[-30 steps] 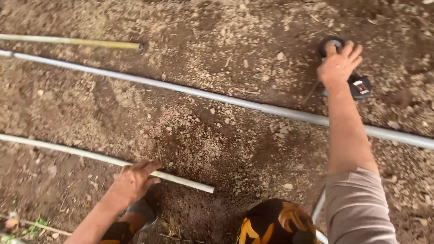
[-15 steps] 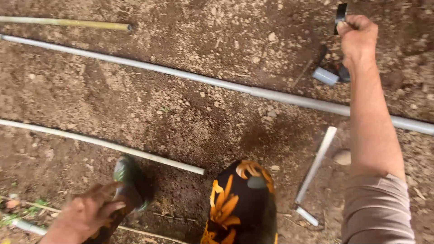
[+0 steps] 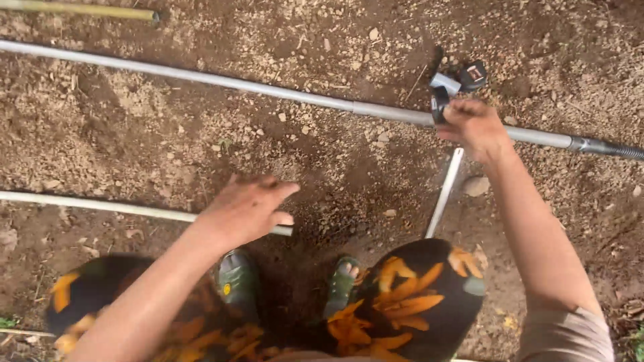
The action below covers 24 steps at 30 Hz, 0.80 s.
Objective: The person uses a saw to cut a metal pipe lying on the ground. After cutting, they align the pipe sections and wrap the joint with black tape to secure the connection.
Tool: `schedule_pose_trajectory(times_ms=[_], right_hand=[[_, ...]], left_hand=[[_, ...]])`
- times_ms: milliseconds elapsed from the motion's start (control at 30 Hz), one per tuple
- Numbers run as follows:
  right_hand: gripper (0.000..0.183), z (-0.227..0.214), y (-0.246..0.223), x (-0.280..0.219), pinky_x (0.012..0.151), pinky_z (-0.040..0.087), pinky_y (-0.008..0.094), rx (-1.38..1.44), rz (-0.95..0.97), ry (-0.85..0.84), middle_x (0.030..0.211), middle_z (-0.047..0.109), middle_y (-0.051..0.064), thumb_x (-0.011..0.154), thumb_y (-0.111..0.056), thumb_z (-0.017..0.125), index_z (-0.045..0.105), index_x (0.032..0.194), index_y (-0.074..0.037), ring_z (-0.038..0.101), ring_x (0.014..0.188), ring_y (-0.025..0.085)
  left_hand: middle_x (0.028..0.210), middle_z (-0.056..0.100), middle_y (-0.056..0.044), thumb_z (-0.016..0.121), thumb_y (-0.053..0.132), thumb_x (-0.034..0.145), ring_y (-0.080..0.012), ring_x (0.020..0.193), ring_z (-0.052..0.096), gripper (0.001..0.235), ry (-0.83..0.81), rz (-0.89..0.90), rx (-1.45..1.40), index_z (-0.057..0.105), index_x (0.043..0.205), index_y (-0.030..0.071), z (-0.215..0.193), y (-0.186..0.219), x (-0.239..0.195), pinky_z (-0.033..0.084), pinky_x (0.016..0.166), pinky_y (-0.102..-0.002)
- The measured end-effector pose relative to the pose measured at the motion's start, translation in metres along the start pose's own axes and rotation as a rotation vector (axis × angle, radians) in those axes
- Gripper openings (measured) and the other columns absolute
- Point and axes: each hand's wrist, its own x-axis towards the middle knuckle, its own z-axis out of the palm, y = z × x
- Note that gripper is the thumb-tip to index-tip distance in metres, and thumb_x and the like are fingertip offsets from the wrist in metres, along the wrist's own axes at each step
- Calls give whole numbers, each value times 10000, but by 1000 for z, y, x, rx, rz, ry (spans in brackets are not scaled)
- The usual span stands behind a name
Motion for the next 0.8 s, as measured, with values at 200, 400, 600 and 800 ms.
schedule_pose_trajectory(times_ms=[200, 400, 600, 800], right_hand=[[250, 23, -46, -61, 968, 426, 567, 169, 116, -155, 1206, 427, 304, 956, -101, 438, 415, 1156, 47, 483, 1139, 500], [249, 67, -103, -82, 1009, 398, 587, 246, 45, -258, 1231, 432, 309, 947, -126, 366, 420, 1130, 34, 479, 1171, 482], [183, 128, -104, -76, 985, 427, 606, 491, -23, -342, 1151, 523, 265, 925, -123, 408, 466, 1042, 4, 542, 1113, 472], [294, 158, -86, -77, 1013, 389, 589, 441, -23, -401, 1200, 504, 301, 882, -61, 408, 469, 1141, 62, 522, 1137, 447]], left_hand=[[1200, 578, -193, 562, 283, 898, -327, 1241, 457, 502, 50, 164, -334, 429, 1372, 185, -2, -9, 46, 258, 1101, -521], [1161, 611, -172, 616, 284, 892, -310, 1108, 580, 416, 344, 207, -810, 522, 1282, 172, 20, -38, 101, 431, 976, -469], [1142, 613, -189, 658, 327, 868, -313, 1070, 611, 448, 451, 119, -1415, 557, 1256, 128, 10, -52, 104, 476, 932, -442], [1209, 551, -239, 631, 338, 881, -334, 1097, 592, 536, 257, 112, -1663, 480, 1327, 84, -12, -54, 86, 453, 963, -442]])
